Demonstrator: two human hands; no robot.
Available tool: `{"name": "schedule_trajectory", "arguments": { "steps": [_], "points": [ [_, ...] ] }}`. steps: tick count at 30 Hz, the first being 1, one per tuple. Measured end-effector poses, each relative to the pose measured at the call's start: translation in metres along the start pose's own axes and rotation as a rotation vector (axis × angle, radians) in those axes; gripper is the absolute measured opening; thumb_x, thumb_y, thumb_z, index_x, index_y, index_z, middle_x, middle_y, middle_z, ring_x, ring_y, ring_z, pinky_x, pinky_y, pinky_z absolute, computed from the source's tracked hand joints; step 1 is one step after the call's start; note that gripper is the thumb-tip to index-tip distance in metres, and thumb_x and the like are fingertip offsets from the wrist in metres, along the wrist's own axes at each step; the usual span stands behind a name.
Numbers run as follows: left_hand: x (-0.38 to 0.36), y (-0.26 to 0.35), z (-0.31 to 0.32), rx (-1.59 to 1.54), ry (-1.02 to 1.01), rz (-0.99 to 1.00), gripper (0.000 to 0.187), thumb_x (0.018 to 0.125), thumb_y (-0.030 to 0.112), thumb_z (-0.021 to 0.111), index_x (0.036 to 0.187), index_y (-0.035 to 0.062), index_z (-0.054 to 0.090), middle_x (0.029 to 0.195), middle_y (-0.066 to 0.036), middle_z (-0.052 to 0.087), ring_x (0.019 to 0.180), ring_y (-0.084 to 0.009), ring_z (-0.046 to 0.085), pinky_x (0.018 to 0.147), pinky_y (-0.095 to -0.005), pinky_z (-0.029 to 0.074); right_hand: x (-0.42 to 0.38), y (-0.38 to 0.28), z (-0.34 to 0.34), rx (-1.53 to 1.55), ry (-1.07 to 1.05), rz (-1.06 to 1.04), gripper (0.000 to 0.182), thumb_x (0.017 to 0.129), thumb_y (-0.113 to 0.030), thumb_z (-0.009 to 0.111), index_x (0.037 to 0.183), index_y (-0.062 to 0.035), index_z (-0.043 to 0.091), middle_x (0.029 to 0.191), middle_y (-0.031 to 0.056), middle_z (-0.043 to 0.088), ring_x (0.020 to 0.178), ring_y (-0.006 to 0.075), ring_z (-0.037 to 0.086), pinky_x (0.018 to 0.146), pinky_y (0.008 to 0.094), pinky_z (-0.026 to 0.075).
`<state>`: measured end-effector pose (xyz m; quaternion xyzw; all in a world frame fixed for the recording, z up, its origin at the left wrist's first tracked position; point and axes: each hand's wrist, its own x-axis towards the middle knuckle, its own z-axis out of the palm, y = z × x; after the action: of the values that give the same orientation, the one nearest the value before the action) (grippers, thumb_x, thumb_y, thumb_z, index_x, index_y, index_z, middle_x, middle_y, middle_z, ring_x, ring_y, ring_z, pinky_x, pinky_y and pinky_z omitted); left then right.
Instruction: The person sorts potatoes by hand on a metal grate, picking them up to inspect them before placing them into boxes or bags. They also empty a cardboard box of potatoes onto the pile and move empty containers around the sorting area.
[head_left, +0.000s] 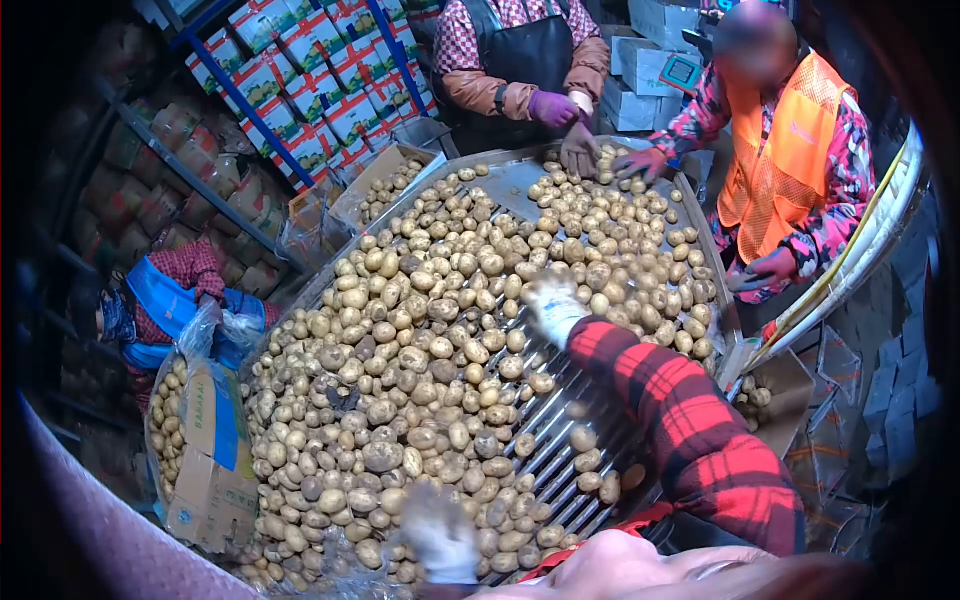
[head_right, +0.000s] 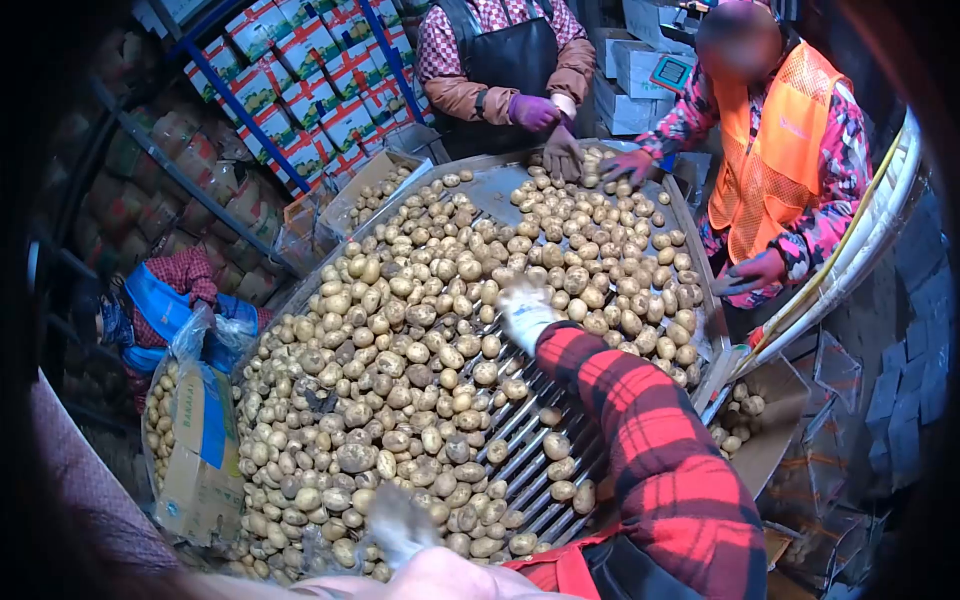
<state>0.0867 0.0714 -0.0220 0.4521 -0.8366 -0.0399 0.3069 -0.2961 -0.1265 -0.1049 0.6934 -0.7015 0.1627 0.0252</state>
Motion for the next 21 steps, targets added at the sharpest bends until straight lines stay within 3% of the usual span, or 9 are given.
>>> {"name": "schedule_trajectory", "arguments": {
  "steps": [2,3,6,9,12,14,16,18,21],
  "points": [
    [0.042,-0.046,-0.027,0.323,0.088,-0.004,0.05,0.094,0.028,0.059,0.138,0.0054,0.053,0.135,-0.021,0.057,0.122,-0.0342,0.058,0.105,-0.0514,0.047,0.017,-0.039,0.021,0.149,0.252,-0.275,0.035,0.076,-0.026,0.072,0.109,-0.0134,0.072,0.119,0.0158,0.062,0.12,0.0355,0.054,0.105,0.0581,0.036],
    [0.062,-0.071,-0.037,0.433,-0.017,-0.074,0.056,0.095,0.029,0.06,0.144,0.0055,0.049,0.141,-0.023,0.053,0.131,-0.0363,0.052,0.111,-0.054,0.041,0.029,-0.066,0.0,0.185,0.001,-0.365,0.045,0.08,-0.03,0.071,0.123,-0.0166,0.068,0.126,0.0152,0.062,0.124,0.035,0.054,0.105,0.0579,0.036],
    [0.125,-0.152,-0.036,0.61,-0.24,-0.29,0.075,0.089,0.032,0.07,0.153,0.003,0.042,0.152,-0.03,0.044,0.144,-0.0411,0.041,0.119,-0.0544,0.033,0.057,-0.146,0.022,0.416,-0.057,-0.518,0.049,0.088,-0.039,0.067,0.131,-0.0169,0.063,0.133,0.0133,0.059,0.127,0.0344,0.053,0.108,0.0576,0.036],
    [0.169,-0.195,-0.024,0.301,-0.418,-0.657,0.099,0.079,0.046,0.078,0.155,-0.0008,0.036,0.152,-0.032,0.043,0.143,-0.0443,0.041,0.119,-0.0448,0.034,0.073,-0.205,0.026,0.545,-0.183,-0.537,0.061,0.09,-0.044,0.065,0.143,-0.0162,0.056,0.144,0.0147,0.055,0.133,0.0374,0.049,0.109,0.0586,0.036],
    [0.192,-0.182,-0.017,0.275,-0.483,-0.727,0.106,0.077,0.047,0.078,0.161,0.0073,0.027,0.154,-0.022,0.046,0.142,-0.0407,0.044,0.117,-0.0485,0.036,0.085,-0.242,0.038,0.55,-0.403,-0.429,0.068,0.091,-0.048,0.063,0.151,-0.0185,0.049,0.154,0.0165,0.045,0.143,0.0386,0.039,0.115,0.0593,0.03],
    [0.201,-0.167,-0.006,0.401,-0.511,-0.802,0.108,0.077,0.048,0.078,0.163,0.0121,0.023,0.152,-0.018,0.05,0.14,-0.0415,0.046,0.116,-0.0519,0.036,0.078,-0.259,0.039,0.43,-0.337,-0.409,0.072,0.087,-0.049,0.067,0.151,-0.0196,0.049,0.161,0.015,0.037,0.146,0.0409,0.034,0.112,0.0681,0.029],
    [0.171,-0.212,0.022,0.453,-0.318,-0.546,0.109,0.075,0.046,0.079,0.163,0.0129,0.022,0.146,-0.024,0.052,0.133,-0.0456,0.049,0.112,-0.0549,0.039,0.078,-0.267,0.046,0.424,-0.372,-0.34,0.074,0.082,-0.044,0.072,0.148,-0.0177,0.051,0.154,0.0156,0.043,0.143,0.0394,0.038,0.114,0.068,0.028],
    [0.193,-0.163,0.005,0.475,-0.417,-0.722,0.107,0.075,0.045,0.079,0.162,0.0119,0.025,0.144,-0.027,0.053,0.131,-0.043,0.052,0.109,-0.0544,0.042,0.076,-0.266,0.055,0.422,-0.284,-0.336,0.073,0.076,-0.039,0.077,0.143,-0.0181,0.056,0.144,0.0137,0.052,0.14,0.0364,0.042,0.111,0.0651,0.032],
    [0.179,-0.151,0.011,0.418,-0.484,-0.677,0.091,0.081,0.049,0.073,0.157,0.0108,0.039,0.134,-0.027,0.061,0.123,-0.0451,0.059,0.105,-0.0515,0.047,0.069,-0.245,0.036,0.51,-0.457,-0.318,0.065,0.077,-0.031,0.073,0.139,-0.0179,0.06,0.137,0.013,0.058,0.13,0.0359,0.054,0.104,0.0594,0.041]
  ]
}}
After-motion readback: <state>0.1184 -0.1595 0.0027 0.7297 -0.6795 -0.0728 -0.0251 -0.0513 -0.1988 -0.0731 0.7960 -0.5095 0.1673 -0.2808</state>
